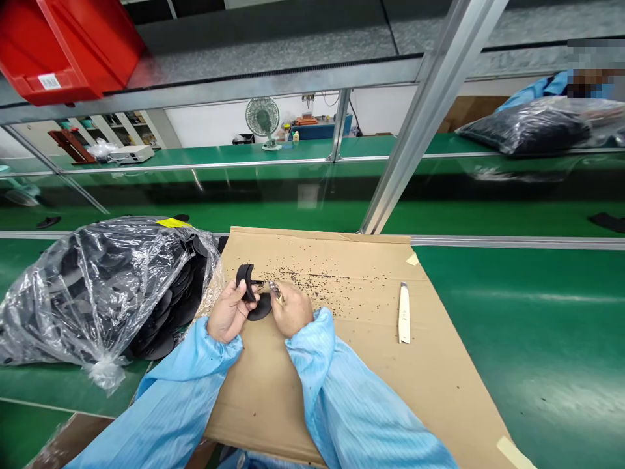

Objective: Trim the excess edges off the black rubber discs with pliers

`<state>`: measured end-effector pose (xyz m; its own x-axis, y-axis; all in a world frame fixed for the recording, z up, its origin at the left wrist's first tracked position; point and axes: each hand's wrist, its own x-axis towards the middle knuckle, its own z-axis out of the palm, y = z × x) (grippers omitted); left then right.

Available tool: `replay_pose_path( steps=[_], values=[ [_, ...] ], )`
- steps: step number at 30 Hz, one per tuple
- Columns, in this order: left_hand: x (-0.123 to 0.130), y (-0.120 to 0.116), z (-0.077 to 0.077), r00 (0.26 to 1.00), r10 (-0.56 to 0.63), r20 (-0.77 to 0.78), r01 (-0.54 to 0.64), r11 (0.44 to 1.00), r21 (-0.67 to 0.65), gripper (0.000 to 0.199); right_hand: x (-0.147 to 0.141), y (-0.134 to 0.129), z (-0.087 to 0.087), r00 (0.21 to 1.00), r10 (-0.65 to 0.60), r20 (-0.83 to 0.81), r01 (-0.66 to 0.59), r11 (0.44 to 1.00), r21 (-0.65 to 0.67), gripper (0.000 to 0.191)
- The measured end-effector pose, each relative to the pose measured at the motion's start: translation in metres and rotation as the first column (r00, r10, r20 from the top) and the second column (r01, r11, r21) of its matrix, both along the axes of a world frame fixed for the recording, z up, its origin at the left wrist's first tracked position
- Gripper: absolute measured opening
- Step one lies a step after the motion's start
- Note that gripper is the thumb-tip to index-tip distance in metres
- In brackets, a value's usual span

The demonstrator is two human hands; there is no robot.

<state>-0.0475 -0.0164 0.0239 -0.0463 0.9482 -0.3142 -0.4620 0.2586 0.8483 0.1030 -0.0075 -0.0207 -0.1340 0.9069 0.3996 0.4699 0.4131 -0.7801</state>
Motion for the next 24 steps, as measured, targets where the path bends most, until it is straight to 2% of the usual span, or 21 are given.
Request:
replay_pose_path(
  steps=[5,10,15,20,24],
  values=[
    [-0.002,0.001,-0.002,1.000,0.021,0.017,-0.021,1.000,0.011,0.052,0.002,0.002,-0.006,0.985,-0.169,-0.035,0.167,0.985,-0.049,0.027],
    [-0.001,0.001,-0.004,0.993,0.101,0.066,-0.104,0.993,0.050,0.042,0.003,0.003,-0.007,0.975,-0.219,0.030,0.220,0.974,-0.049,0.027],
    [-0.004,0.003,-0.003,0.992,0.110,0.061,-0.112,0.993,0.044,0.038,0.002,0.001,-0.004,0.979,-0.198,0.054,0.194,0.979,0.062,0.026],
    [-0.008,0.006,0.002,0.966,0.175,0.189,-0.160,0.983,-0.093,0.024,-0.001,-0.004,0.002,0.991,-0.106,0.084,0.093,0.985,0.142,0.026],
    [-0.012,0.004,0.004,0.962,0.061,0.265,-0.020,0.988,-0.154,0.021,-0.005,-0.011,0.008,0.985,0.022,0.172,-0.040,0.994,0.102,0.030]
  ],
)
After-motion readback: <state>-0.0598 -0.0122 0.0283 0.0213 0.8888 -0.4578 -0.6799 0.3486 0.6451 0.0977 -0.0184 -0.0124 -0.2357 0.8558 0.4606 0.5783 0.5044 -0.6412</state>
